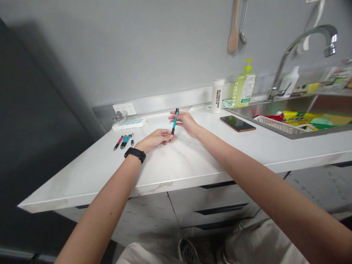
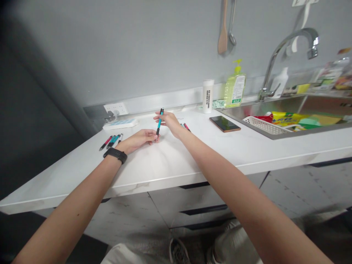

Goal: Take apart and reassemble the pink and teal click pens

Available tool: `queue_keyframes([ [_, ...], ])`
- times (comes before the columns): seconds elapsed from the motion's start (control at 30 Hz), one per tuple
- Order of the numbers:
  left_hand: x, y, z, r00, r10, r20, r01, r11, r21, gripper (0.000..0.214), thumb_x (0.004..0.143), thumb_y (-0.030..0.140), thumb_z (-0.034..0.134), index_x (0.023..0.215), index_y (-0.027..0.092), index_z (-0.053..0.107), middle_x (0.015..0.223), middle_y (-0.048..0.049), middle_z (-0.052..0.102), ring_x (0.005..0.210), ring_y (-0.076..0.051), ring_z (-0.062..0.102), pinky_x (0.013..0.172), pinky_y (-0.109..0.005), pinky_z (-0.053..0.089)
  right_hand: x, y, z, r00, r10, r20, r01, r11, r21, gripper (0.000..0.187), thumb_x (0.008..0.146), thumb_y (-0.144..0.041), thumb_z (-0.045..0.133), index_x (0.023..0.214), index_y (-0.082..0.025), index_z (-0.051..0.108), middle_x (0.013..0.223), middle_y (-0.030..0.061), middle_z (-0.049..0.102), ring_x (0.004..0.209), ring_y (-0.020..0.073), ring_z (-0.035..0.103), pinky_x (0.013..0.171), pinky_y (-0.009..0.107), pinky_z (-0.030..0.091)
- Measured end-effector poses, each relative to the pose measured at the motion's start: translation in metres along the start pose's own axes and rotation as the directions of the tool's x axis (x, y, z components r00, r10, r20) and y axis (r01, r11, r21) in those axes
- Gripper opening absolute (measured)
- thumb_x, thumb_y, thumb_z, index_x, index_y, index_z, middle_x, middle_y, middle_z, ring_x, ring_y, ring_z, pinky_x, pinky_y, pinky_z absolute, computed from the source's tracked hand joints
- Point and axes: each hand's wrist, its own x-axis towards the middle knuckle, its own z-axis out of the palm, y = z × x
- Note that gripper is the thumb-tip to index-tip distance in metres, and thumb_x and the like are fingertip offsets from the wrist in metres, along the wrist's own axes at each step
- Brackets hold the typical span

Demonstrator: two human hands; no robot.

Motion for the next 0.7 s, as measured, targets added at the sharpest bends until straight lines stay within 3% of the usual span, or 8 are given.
queue_keyframes([
  [0.13,-0.0012,0.0045,0.0017,1.0,-0.01,-0.022,0.01,1.0,-0.004,0.028,0.072,0.038,0.064,0.082,0.012,0.061,0.078,-0.0043,0.062,0.071,-0.011,0.052,0.061,-0.024,0.036,0.0012,0.0016,-0.0025,0.999,-0.021,-0.049,0.017,0.997,-0.08,0.022,0.069,-0.022,0.063,0.09,-0.015,0.061,0.082,0.0012,0.063,0.079,0.0119,0.057,0.077,0.027,0.042],
  [0.27,-0.0016,0.0063,0.0021,0.999,-0.018,-0.05,0.017,1.0,-0.019,0.027,0.071,0.037,0.065,0.083,0.012,0.061,0.077,-0.0044,0.062,0.07,-0.011,0.052,0.061,-0.024,0.036,0.0023,0.0022,-0.0051,1.0,-0.029,0.007,0.029,0.999,-0.035,0.019,0.074,-0.025,0.056,0.089,-0.015,0.061,0.084,0.0016,0.063,0.079,0.0117,0.057,0.077,0.027,0.042],
  [0.4,-0.0008,0.0027,0.0002,0.999,-0.015,-0.037,0.014,1.0,-0.019,0.027,0.072,0.036,0.065,0.083,0.012,0.062,0.079,-0.0049,0.063,0.071,-0.011,0.053,0.061,-0.024,0.037,0.0041,0.0041,-0.0067,0.997,-0.042,-0.058,0.032,0.985,-0.171,0.021,0.067,-0.03,0.065,0.08,-0.015,0.059,0.078,0.0012,0.062,0.074,0.0126,0.055,0.072,0.027,0.042],
  [0.57,0.0004,0.0,-0.0019,0.999,0.006,-0.033,-0.007,1.0,-0.026,0.027,0.073,0.037,0.063,0.082,0.012,0.062,0.081,-0.0059,0.063,0.072,-0.012,0.054,0.06,-0.023,0.037,0.0029,0.0027,-0.0059,0.999,-0.02,0.049,0.025,0.994,-0.104,0.019,0.073,-0.033,0.056,0.081,-0.016,0.059,0.083,0.0022,0.062,0.078,0.013,0.056,0.073,0.027,0.042],
  [0.7,0.0002,0.002,-0.0018,1.0,0.004,-0.022,-0.004,1.0,-0.008,0.026,0.072,0.038,0.064,0.078,0.013,0.061,0.082,-0.0063,0.063,0.07,-0.011,0.053,0.06,-0.023,0.037,0.0011,0.0003,-0.0046,0.999,-0.013,-0.052,0.003,0.982,-0.191,0.023,0.066,-0.036,0.065,0.072,-0.017,0.055,0.077,0.0014,0.06,0.074,0.0134,0.055,0.068,0.026,0.041],
])
